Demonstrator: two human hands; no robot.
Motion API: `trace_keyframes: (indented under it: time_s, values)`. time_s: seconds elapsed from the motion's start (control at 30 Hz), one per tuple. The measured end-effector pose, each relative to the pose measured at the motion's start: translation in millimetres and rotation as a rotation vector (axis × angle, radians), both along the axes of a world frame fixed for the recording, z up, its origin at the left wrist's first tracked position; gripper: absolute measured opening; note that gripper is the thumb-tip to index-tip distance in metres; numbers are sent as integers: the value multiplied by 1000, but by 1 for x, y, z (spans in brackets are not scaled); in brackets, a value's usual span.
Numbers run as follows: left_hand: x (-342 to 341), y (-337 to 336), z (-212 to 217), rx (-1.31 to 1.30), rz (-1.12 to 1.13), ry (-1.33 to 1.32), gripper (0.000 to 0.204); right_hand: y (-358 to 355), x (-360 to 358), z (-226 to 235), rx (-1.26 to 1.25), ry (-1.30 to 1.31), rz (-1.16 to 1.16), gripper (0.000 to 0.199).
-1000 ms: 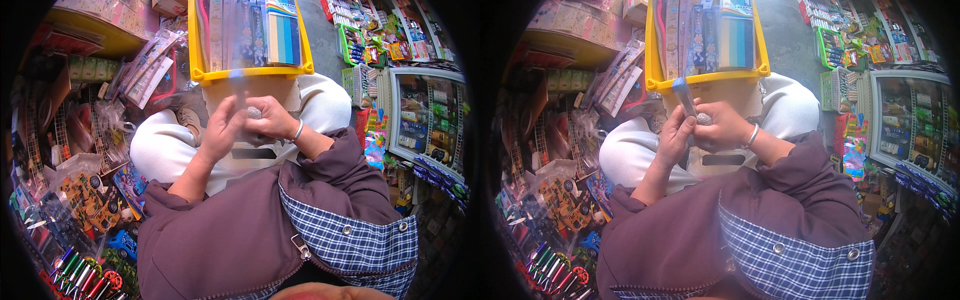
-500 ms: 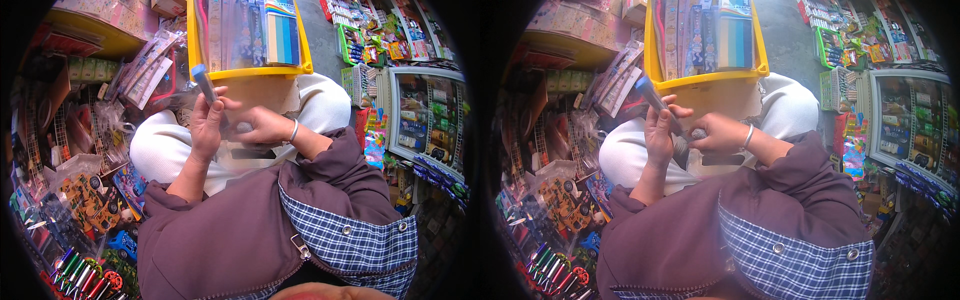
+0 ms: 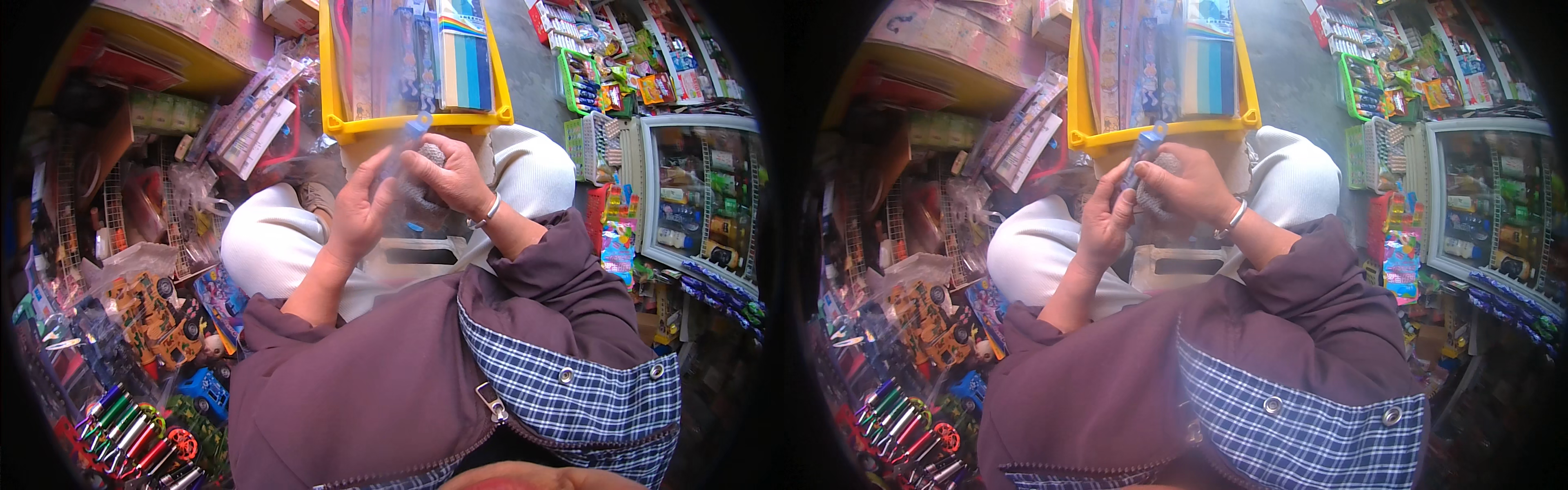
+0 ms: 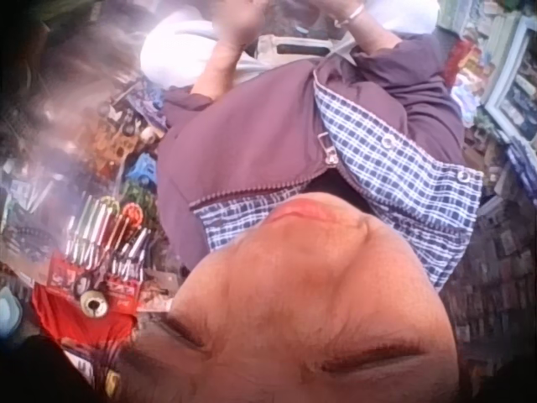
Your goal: The person sits on the floor and wipes various stationery items with a cloth. They pick up items from a yellow bin, wipe them, and place them back into the bin. The items include rulers, erasers, and other small stationery objects.
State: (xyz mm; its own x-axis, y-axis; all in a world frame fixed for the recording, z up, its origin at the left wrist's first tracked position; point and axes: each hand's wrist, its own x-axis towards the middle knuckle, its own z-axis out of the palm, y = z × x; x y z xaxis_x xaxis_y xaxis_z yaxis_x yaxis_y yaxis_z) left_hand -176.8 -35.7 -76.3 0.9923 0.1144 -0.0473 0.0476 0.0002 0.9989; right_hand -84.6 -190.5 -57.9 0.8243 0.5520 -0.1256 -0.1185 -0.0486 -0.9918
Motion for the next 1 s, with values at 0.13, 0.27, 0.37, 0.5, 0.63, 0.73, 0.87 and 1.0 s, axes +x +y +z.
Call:
trace_keyframes:
  time_s: [0.13, 0.27, 0.37, 0.5, 0.63, 0.73, 0.87, 1.0]
  values:
    - [0, 9, -5, 350, -66, -194, 43, -2, 2, 3, 106, 101, -102, 29]
    - [-2, 17, 4, 194, 82, -180, 42, -3, 3, 1, 156, 155, -17, 29]
    - [9, 18, 18, 117, 193, -163, 37, -1, -1, -3, 62, 231, 117, 31]
    - [42, 24, 45, 248, 243, -186, 31, -3, -5, -6, -59, 97, 242, 33]
    - [85, 27, 63, 359, 232, -153, 36, -10, 0, -3, -92, 2, 263, 40]
    - [112, 21, 62, 361, 213, -19, 45, -16, 4, -4, -62, -52, 265, 46]
    - [130, 16, 47, 1166, 154, 13, 42, -19, 5, -11, -9, -66, 289, 51]
    - [137, 20, 39, 1174, 157, 5, 39, -22, 5, -20, 0, -107, 230, 41]
